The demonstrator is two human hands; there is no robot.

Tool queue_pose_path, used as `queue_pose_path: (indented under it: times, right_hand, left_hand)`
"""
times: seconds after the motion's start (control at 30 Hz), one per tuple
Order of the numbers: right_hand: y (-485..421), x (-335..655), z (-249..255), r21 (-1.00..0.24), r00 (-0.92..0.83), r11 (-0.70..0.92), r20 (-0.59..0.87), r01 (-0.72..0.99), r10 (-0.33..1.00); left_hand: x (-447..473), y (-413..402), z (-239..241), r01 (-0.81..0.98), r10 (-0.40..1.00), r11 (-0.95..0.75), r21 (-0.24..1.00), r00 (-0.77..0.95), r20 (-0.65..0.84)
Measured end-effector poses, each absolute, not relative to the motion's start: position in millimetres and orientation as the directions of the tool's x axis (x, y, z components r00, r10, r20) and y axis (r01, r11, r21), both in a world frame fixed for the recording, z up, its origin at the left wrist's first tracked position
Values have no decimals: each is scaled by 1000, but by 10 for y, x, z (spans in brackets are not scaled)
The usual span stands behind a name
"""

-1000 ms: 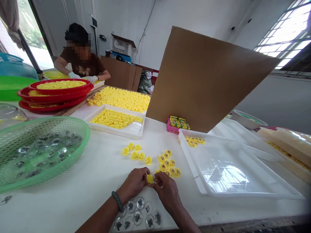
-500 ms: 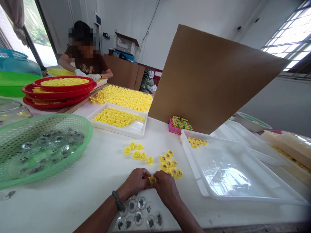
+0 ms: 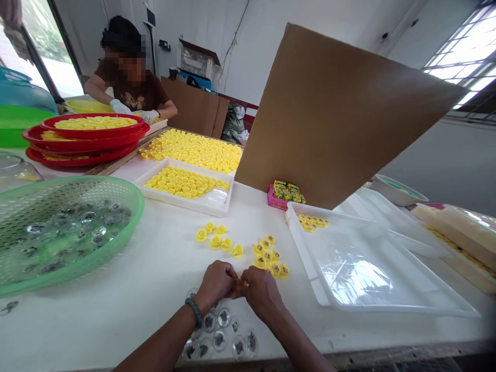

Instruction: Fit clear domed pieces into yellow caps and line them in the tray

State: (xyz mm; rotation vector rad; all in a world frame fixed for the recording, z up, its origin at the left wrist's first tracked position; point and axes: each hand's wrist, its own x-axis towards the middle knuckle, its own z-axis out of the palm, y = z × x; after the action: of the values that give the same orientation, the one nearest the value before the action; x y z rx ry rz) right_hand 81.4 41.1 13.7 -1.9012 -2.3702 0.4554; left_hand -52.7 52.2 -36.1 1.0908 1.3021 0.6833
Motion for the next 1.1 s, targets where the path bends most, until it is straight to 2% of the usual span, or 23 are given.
queue_pose_path:
  times: [0.1, 0.23, 0.4, 0.6, 0.67, 0.77, 0.87, 0.97, 1.1]
  right_hand:
    - [370, 815, 137, -255, -267, 241, -76, 937, 961]
    - [329, 836, 83, -203, -296, 304, 70, 931, 953]
    - [464, 907, 20, -160, -209, 230, 138, 960, 968]
    - [758, 991, 74, -142, -151, 172, 148, 975, 977]
    - [803, 958, 110, -137, -186, 210, 170, 968, 968]
    - [801, 845, 130, -140, -320, 350, 197, 926, 927]
    - [737, 730, 105, -166, -382, 408, 171, 898, 908]
    - [593, 694, 102, -210, -397, 416, 129, 885, 909]
    - [248, 850, 202, -404, -441, 448, 115, 798, 890]
  left_hand:
    - [-527, 522, -321, 177, 889, 389, 904, 186, -419]
    - [-586, 528, -286, 185, 905, 364, 913, 161, -394]
    - [-725, 561, -279, 278, 949, 283, 918, 56, -310]
    - [-836, 615, -261, 349, 954, 278, 895, 7, -299]
    - [-853, 624, -232, 384, 957, 269, 883, -1, -291]
    - [-858, 616, -174, 510, 971, 224, 830, -44, -236]
    - [-837, 584, -134, 634, 993, 107, 766, -38, -107]
    - [-805, 542, -147, 687, 995, -92, 721, 90, 40]
    - [-777, 506, -199, 713, 965, -234, 661, 253, 68]
